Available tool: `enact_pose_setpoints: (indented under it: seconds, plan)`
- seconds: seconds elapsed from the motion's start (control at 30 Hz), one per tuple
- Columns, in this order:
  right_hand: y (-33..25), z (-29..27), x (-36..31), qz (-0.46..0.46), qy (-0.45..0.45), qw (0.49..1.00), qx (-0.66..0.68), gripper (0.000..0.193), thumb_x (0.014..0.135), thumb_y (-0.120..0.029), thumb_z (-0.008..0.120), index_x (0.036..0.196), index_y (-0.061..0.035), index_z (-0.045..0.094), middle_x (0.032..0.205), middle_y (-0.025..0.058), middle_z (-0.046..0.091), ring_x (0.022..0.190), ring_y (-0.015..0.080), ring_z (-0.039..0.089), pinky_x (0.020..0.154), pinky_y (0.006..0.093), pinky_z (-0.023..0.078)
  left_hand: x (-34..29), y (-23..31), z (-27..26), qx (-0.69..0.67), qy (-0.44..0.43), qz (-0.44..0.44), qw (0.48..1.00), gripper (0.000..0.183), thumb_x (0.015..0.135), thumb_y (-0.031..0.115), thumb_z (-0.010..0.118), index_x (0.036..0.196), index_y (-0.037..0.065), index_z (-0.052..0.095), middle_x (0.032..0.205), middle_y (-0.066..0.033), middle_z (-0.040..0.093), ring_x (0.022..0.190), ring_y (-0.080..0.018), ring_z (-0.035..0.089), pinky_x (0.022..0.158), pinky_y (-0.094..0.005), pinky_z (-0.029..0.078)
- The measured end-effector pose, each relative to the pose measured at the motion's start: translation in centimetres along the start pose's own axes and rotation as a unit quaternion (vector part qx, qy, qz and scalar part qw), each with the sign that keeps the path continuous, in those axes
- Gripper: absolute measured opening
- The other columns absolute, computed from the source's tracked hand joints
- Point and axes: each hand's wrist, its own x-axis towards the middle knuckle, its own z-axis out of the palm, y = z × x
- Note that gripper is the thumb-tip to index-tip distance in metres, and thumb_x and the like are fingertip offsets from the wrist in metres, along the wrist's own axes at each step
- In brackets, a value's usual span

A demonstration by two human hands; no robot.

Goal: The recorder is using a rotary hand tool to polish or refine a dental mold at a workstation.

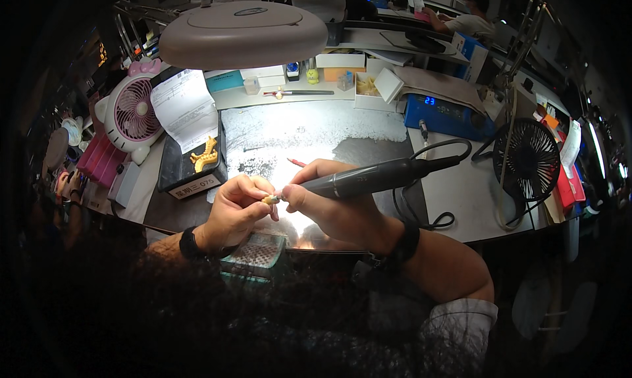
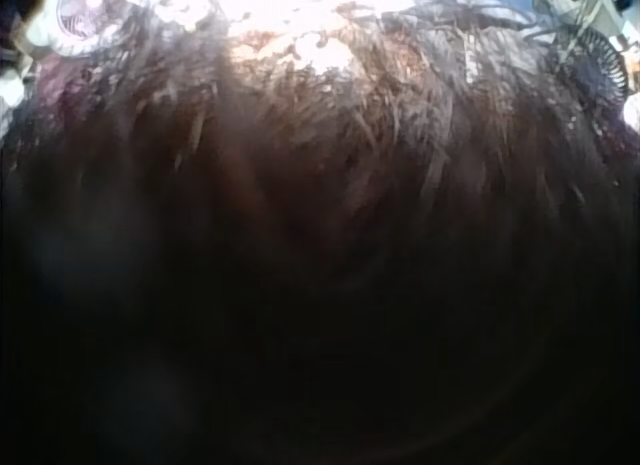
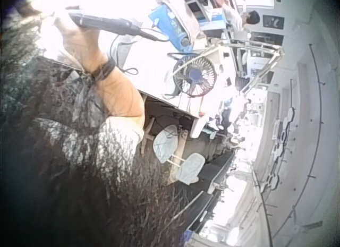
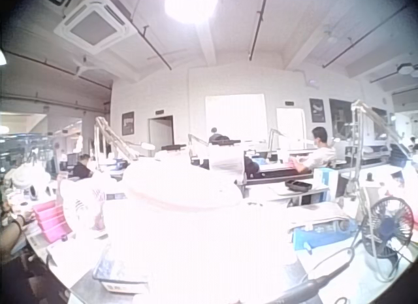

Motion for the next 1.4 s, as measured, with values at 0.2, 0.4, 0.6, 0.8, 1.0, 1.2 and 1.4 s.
enact_pose_setpoints:
  seconds: [0.2,0.4,0.6,0.8,1.0,1.2,1.4]
  plan:
    - [0.17,0.05,-0.09,0.003,0.004,1.0,0.001,0.019,0.096,-0.011,0.076,0.101,0.0045,0.067,0.088,0.0101,0.075,0.079,0.0121,0.073,0.07,0.0246,0.057,-0.05,0.08,0.06,-0.007,0.008,-0.012,1.0,0.018,0.094,-0.012,0.067,0.104,0.002,0.061,0.113,-0.0123,0.067,0.099,-0.0178,0.07,0.088,-0.0335,0.06]
    - [0.18,0.06,-0.11,0.003,0.006,1.0,-0.001,0.019,0.096,-0.012,0.075,0.102,0.0046,0.067,0.088,0.0105,0.075,0.08,0.0119,0.073,0.07,0.0244,0.057,-0.04,-0.06,-0.08,-0.007,0.006,-0.008,1.0,0.018,0.094,-0.012,0.067,0.104,0.002,0.061,0.113,-0.0121,0.067,0.099,-0.0179,0.07,0.088,-0.0337,0.06]
    - [0.12,-0.03,-0.08,0.002,0.002,1.0,0.005,0.018,0.097,-0.011,0.074,0.102,0.0046,0.067,0.09,0.0109,0.075,0.082,0.013,0.073,0.073,0.0252,0.058,0.03,-0.04,-0.13,0.001,-0.002,-0.001,1.0,0.018,0.095,-0.011,0.067,0.106,0.002,0.061,0.113,-0.0123,0.067,0.097,-0.0181,0.07,0.087,-0.0338,0.06]
    - [-0.14,0.04,-0.11,0.002,0.004,1.0,0.03,0.016,0.098,-0.009,0.072,0.103,0.0047,0.065,0.092,0.0113,0.075,0.083,0.0137,0.073,0.077,0.0263,0.058,0.0,0.26,0.04,0.013,0.0,-0.008,1.0,0.016,0.098,-0.005,0.067,0.111,0.001,0.059,0.112,-0.0117,0.068,0.097,-0.0181,0.07,0.088,-0.0348,0.059]
    - [-0.07,0.03,-0.08,-0.004,0.004,1.0,0.027,0.016,0.098,-0.008,0.072,0.103,0.0048,0.065,0.092,0.011,0.075,0.083,0.0134,0.073,0.078,0.0266,0.058,0.12,0.3,-0.04,0.024,-0.01,0.0,1.0,0.017,0.1,-0.001,0.068,0.115,0.0,0.061,0.113,-0.0115,0.069,0.097,-0.0186,0.07,0.089,-0.0352,0.059]
    - [-0.03,0.05,-0.09,-0.008,-0.001,1.0,0.027,0.017,0.098,-0.011,0.073,0.102,0.0041,0.066,0.09,0.0103,0.075,0.083,0.0125,0.073,0.077,0.0258,0.058,0.03,0.08,-0.17,0.031,-0.008,0.004,0.999,0.016,0.099,-0.003,0.066,0.114,0.002,0.062,0.113,-0.0152,0.065,0.095,-0.0235,0.069,0.084,-0.039,0.06]
    - [-0.27,0.13,-0.12,0.006,0.003,1.0,0.01,0.018,0.097,-0.012,0.074,0.102,0.0036,0.067,0.089,0.0099,0.075,0.081,0.0116,0.073,0.073,0.0247,0.057,-0.1,-0.08,-0.38,0.03,-0.001,-0.009,1.0,0.018,0.097,-0.008,0.065,0.111,0.003,0.062,0.112,-0.0145,0.065,0.095,-0.0229,0.069,0.084,-0.0384,0.06]
